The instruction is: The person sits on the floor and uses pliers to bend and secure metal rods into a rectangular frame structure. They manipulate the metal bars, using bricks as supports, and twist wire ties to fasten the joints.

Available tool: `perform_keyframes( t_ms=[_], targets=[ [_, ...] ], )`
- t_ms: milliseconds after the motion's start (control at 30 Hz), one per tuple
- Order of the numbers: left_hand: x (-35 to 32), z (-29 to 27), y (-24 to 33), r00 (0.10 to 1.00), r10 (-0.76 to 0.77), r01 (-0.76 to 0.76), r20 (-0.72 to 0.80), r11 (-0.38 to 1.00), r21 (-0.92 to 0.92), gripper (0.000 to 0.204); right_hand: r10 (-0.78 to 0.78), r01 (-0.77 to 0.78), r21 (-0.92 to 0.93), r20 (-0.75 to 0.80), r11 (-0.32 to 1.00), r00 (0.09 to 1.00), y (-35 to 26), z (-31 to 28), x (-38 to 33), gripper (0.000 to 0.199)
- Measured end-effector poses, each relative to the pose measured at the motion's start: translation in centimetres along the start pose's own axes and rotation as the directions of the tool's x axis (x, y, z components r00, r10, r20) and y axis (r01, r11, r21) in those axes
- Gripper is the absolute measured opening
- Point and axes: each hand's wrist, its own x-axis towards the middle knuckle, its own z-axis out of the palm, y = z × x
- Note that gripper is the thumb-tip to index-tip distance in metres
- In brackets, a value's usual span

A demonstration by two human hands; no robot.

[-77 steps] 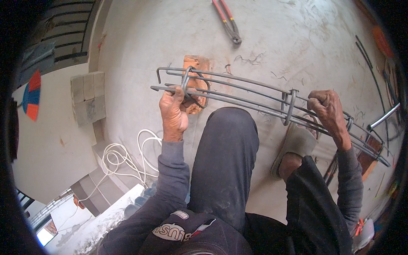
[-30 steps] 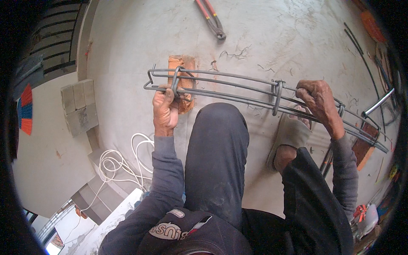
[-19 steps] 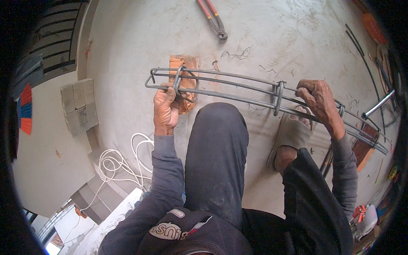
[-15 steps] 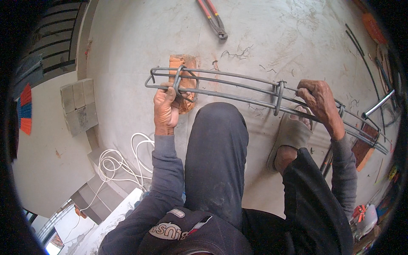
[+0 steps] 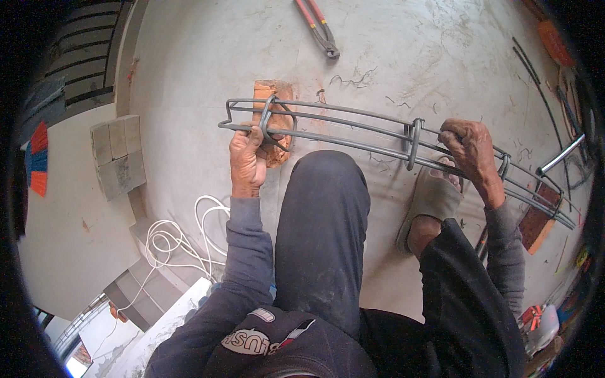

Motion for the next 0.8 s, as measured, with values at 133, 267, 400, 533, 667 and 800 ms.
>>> perform_keyframes(
  t_ms=[133,267,400,533,667,800],
  targets=[
    [-0.2,0.1,0.2,1.000,-0.003,0.003,0.012,1.000,-0.031,0.027,-0.026,0.024,-0.048,-0.027,0.999,0.999,-0.4,-0.1,-0.2,0.014],
    [0.0,0.1,-0.1,1.000,-0.009,0.010,0.023,0.999,-0.050,0.027,-0.150,0.123,-0.120,-0.244,0.985,0.958,-1.5,0.0,-1.4,0.016],
    [0.0,-0.1,0.1,1.000,-0.010,0.011,0.014,1.000,-0.019,0.029,-0.217,0.129,-0.270,-0.329,0.954,0.919,-1.8,0.3,-3.2,0.027],
    [0.0,-0.1,0.0,1.000,0.009,-0.010,0.030,1.000,0.024,0.030,-0.322,0.197,-0.316,-0.414,0.928,0.851,-2.4,0.3,-5.2,0.030],
    [-0.3,-0.5,0.5,1.000,0.005,-0.005,-0.004,1.000,0.006,0.031,-0.311,0.196,-0.270,-0.497,0.943,0.810,-3.1,0.6,-7.4,0.030],
    [-0.1,-0.2,-0.4,1.000,-0.015,0.015,0.015,1.000,-0.022,0.029,-0.126,0.096,-0.083,-0.579,0.992,0.806,0.0,1.9,-11.5,0.027]
  ],
)
